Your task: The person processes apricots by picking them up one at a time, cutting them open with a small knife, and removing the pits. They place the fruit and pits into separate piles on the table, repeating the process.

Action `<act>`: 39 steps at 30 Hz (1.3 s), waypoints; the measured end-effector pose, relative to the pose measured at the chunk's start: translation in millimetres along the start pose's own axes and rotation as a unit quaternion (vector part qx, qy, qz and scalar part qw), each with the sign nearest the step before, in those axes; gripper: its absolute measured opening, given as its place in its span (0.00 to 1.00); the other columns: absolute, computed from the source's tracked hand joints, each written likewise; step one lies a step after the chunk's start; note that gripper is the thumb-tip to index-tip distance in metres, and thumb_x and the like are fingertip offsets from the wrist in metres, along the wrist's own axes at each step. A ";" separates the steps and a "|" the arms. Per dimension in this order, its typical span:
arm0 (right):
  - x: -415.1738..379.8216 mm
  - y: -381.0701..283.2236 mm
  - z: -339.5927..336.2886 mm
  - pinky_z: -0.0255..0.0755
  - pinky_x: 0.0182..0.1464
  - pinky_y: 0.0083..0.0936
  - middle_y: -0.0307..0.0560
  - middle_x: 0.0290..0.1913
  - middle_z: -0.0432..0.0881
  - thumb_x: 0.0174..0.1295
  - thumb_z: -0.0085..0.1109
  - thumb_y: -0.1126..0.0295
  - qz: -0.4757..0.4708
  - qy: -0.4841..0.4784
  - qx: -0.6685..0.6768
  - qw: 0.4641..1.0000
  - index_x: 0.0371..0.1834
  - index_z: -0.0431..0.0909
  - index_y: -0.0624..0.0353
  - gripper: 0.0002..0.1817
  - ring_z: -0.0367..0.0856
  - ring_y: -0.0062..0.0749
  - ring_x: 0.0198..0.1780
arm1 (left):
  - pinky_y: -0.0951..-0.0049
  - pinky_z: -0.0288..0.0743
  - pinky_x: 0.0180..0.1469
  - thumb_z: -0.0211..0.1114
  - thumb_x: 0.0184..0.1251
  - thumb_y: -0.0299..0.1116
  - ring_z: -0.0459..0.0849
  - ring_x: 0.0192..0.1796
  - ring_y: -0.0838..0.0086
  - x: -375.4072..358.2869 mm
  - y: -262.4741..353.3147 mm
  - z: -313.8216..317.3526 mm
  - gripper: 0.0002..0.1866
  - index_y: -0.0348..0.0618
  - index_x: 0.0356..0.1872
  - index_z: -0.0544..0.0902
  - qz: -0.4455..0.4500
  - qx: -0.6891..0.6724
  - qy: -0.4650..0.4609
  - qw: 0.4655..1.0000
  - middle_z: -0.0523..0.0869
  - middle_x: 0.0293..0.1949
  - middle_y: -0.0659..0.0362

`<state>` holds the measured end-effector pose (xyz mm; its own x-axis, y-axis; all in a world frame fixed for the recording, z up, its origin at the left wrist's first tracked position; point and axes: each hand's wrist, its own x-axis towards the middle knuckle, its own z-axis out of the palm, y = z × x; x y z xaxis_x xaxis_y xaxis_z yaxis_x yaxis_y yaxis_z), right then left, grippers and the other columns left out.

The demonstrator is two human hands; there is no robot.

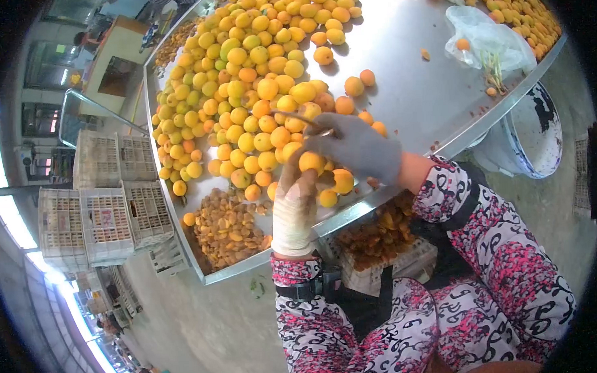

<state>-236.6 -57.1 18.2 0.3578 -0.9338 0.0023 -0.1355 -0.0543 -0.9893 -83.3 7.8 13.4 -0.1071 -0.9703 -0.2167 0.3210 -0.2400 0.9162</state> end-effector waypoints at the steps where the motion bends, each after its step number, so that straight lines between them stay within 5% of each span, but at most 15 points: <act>1: 0.0 -2.4 -1.5 0.72 0.38 0.34 0.58 0.32 0.81 0.60 0.53 0.55 -0.004 0.021 0.035 0.999 0.42 0.76 0.63 0.20 0.80 0.47 0.36 | 0.73 0.72 0.48 0.57 0.60 0.32 0.77 0.48 0.69 1.0 3.3 1.1 0.27 0.34 0.61 0.65 0.063 0.057 -0.001 0.996 0.75 0.50 0.55; 8: -15.9 -8.8 -10.7 0.72 0.39 0.37 0.59 0.34 0.79 0.62 0.52 0.56 -0.053 -0.027 -0.125 0.990 0.42 0.73 0.63 0.18 0.80 0.49 0.38 | 0.74 0.70 0.57 0.57 0.57 0.30 0.76 0.52 0.69 -9.3 22.2 -6.2 0.28 0.36 0.61 0.64 0.063 -0.130 0.004 0.989 0.72 0.56 0.52; 9: -18.3 -11.5 -8.7 0.72 0.39 0.37 0.59 0.34 0.79 0.62 0.52 0.56 -0.054 -0.029 -0.124 0.990 0.42 0.73 0.63 0.18 0.80 0.49 0.38 | 0.72 0.73 0.54 0.55 0.58 0.21 0.77 0.51 0.67 -9.1 21.8 -7.1 0.25 0.46 0.59 0.67 0.081 -0.119 0.024 0.989 0.70 0.58 0.50; 10: -20.3 -14.7 -8.7 0.72 0.39 0.37 0.58 0.35 0.80 0.62 0.52 0.57 -0.048 -0.039 -0.151 0.987 0.43 0.72 0.62 0.18 0.80 0.49 0.38 | 0.72 0.73 0.54 0.55 0.58 0.21 0.77 0.51 0.67 -7.4 19.2 -12.2 0.25 0.46 0.59 0.67 0.082 -0.119 0.025 0.989 0.70 0.58 0.50; 11: -22.5 -17.2 -9.0 0.72 0.40 0.37 0.58 0.35 0.80 0.62 0.53 0.57 -0.042 -0.049 -0.178 0.982 0.44 0.71 0.62 0.18 0.80 0.49 0.39 | 0.70 0.75 0.51 0.53 0.56 0.16 0.78 0.50 0.66 -5.2 14.9 -20.0 0.26 0.52 0.56 0.69 0.203 0.119 0.017 0.972 0.69 0.58 0.49; 12: -24.2 -19.2 -9.4 0.72 0.40 0.37 0.58 0.35 0.80 0.62 0.53 0.57 -0.041 -0.049 -0.177 0.982 0.44 0.71 0.62 0.18 0.80 0.49 0.39 | 0.69 0.77 0.48 0.51 0.54 0.11 0.79 0.49 0.64 -3.9 12.5 -25.0 0.28 0.57 0.53 0.71 0.309 0.348 0.007 0.885 0.69 0.58 0.48; 18: -28.1 -24.3 -10.1 0.72 0.41 0.38 0.57 0.34 0.80 0.62 0.52 0.56 0.036 -0.147 -0.113 0.982 0.43 0.72 0.61 0.19 0.80 0.50 0.38 | 0.69 0.79 0.44 0.49 0.50 0.06 0.79 0.48 0.63 -6.8 13.7 -30.3 0.31 0.60 0.48 0.72 0.273 0.302 0.053 0.912 0.71 0.56 0.49; 19: -29.9 -23.2 -10.2 0.72 0.40 0.38 0.57 0.33 0.80 0.62 0.52 0.55 0.012 -0.154 -0.117 0.981 0.43 0.72 0.61 0.19 0.80 0.50 0.38 | 0.70 0.78 0.45 0.49 0.52 0.07 0.79 0.47 0.65 -5.5 18.2 -32.1 0.30 0.62 0.47 0.73 0.363 0.380 0.001 0.851 0.71 0.54 0.50; 23: -36.3 -25.2 -6.9 0.72 0.38 0.39 0.57 0.31 0.80 0.63 0.50 0.53 -0.027 -0.155 -0.129 0.979 0.41 0.72 0.61 0.20 0.80 0.51 0.36 | 0.72 0.75 0.49 0.53 0.57 0.15 0.78 0.48 0.68 -12.4 22.6 -17.1 0.24 0.56 0.53 0.72 0.235 0.256 0.067 0.935 0.72 0.53 0.52; 25: -37.7 -24.7 -4.7 0.72 0.38 0.40 0.57 0.31 0.79 0.63 0.49 0.53 -0.031 -0.150 -0.143 0.978 0.41 0.72 0.61 0.20 0.79 0.52 0.36 | 0.75 0.72 0.52 0.55 0.62 0.25 0.76 0.49 0.71 -11.6 24.9 -18.1 0.21 0.41 0.58 0.69 0.142 -0.005 0.042 0.989 0.73 0.51 0.54; 28: -38.3 -22.7 -3.3 0.71 0.38 0.42 0.58 0.31 0.79 0.64 0.47 0.51 -0.038 -0.146 -0.166 0.975 0.41 0.71 0.61 0.21 0.79 0.54 0.35 | 0.75 0.70 0.54 0.58 0.62 0.34 0.74 0.51 0.72 -12.4 30.3 -9.3 0.27 0.30 0.59 0.66 0.155 0.043 0.055 0.985 0.74 0.50 0.55; 39: -39.0 -22.2 -2.2 0.69 0.34 0.46 0.59 0.27 0.78 0.65 0.45 0.51 -0.045 -0.142 -0.213 0.966 0.39 0.70 0.61 0.21 0.78 0.56 0.32 | 0.76 0.65 0.56 0.62 0.58 0.38 0.73 0.52 0.74 -12.5 32.7 -2.6 0.29 0.35 0.59 0.68 0.137 0.023 0.079 0.987 0.75 0.49 0.57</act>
<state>-249.6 -20.3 40.4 0.6176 -0.7864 -0.0141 -0.4378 -0.3288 -0.8368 -69.1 11.9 45.1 0.1277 -0.9918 -0.0046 0.2750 0.0310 0.9609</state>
